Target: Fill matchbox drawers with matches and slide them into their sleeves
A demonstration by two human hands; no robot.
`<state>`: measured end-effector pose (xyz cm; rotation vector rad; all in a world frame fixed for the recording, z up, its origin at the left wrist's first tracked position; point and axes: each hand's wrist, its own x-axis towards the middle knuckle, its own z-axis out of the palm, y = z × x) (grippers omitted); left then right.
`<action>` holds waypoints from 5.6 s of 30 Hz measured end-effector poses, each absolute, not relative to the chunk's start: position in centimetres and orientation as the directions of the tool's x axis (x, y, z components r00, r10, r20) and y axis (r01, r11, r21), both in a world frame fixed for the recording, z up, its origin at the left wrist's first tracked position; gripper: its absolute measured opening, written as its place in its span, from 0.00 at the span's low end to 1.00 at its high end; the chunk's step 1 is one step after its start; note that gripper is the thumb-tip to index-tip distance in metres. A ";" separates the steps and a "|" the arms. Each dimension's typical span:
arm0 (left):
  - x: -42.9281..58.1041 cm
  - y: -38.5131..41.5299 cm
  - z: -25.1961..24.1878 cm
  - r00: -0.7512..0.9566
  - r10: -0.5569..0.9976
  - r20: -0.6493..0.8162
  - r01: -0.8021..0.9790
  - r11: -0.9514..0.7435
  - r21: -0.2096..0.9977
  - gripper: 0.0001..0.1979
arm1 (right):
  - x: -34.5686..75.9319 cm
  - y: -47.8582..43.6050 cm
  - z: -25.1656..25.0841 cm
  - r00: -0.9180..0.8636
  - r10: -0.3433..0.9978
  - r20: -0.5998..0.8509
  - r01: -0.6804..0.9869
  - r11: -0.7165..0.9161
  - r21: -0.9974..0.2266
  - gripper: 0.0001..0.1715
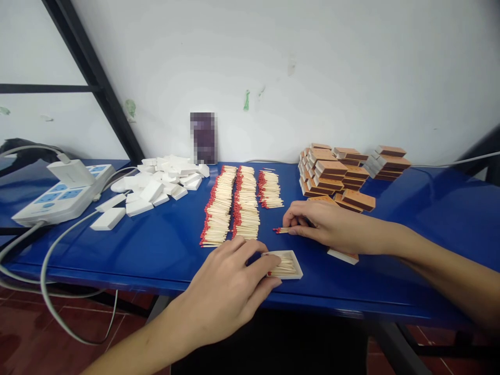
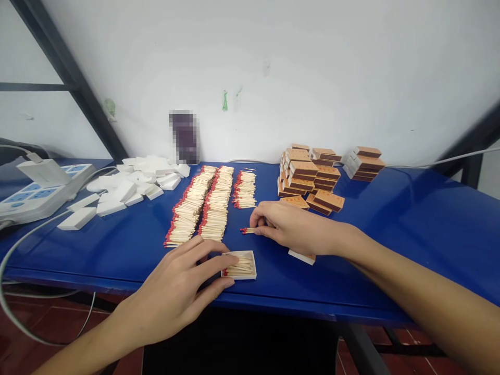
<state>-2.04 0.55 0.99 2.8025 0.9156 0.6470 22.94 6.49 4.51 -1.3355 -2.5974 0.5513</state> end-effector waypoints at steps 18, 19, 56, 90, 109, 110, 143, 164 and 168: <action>-2.0 0.5 0.9 0.711 0.599 0.369 0.547 -0.800 0.246 0.09 | 23.2 6.5 4.0 -0.649 0.755 0.088 0.706 0.642 -0.300 0.16; -2.0 0.5 0.9 0.710 0.598 0.372 0.547 -0.801 0.244 0.09 | 23.2 6.4 4.1 -0.650 0.756 0.085 0.707 0.641 -0.297 0.16; -1.9 0.5 0.5 0.640 0.670 0.376 0.564 -0.742 0.361 0.13 | 21.0 3.3 4.7 -0.776 0.629 0.037 0.545 0.700 -0.461 0.10; -2.0 0.5 0.8 0.683 0.633 0.364 0.521 -0.772 0.364 0.08 | 21.1 3.5 5.3 -0.766 0.639 0.069 0.511 0.670 -0.538 0.05; -2.0 0.6 0.7 0.700 0.601 0.385 0.500 -0.798 0.336 0.05 | 21.0 3.5 5.0 -0.760 0.645 0.082 0.544 0.700 -0.462 0.06; -2.0 0.6 0.7 0.705 0.595 0.386 0.499 -0.803 0.326 0.06 | 21.0 3.5 4.9 -0.750 0.656 0.086 0.558 0.698 -0.449 0.05; -2.0 0.5 0.5 0.688 0.596 0.415 0.504 -0.803 0.317 0.09 | 22.2 8.6 3.4 -0.429 0.863 0.265 0.885 0.460 -0.066 0.14; -2.0 0.7 0.4 0.716 0.581 0.388 0.477 -0.812 0.335 0.07 | 21.6 8.6 2.7 -0.471 0.859 0.203 0.849 0.503 -0.159 0.06; -1.9 0.7 0.5 0.718 0.583 0.380 0.482 -0.810 0.333 0.07 | 21.7 8.2 2.7 -0.458 0.868 0.192 0.857 0.489 -0.163 0.06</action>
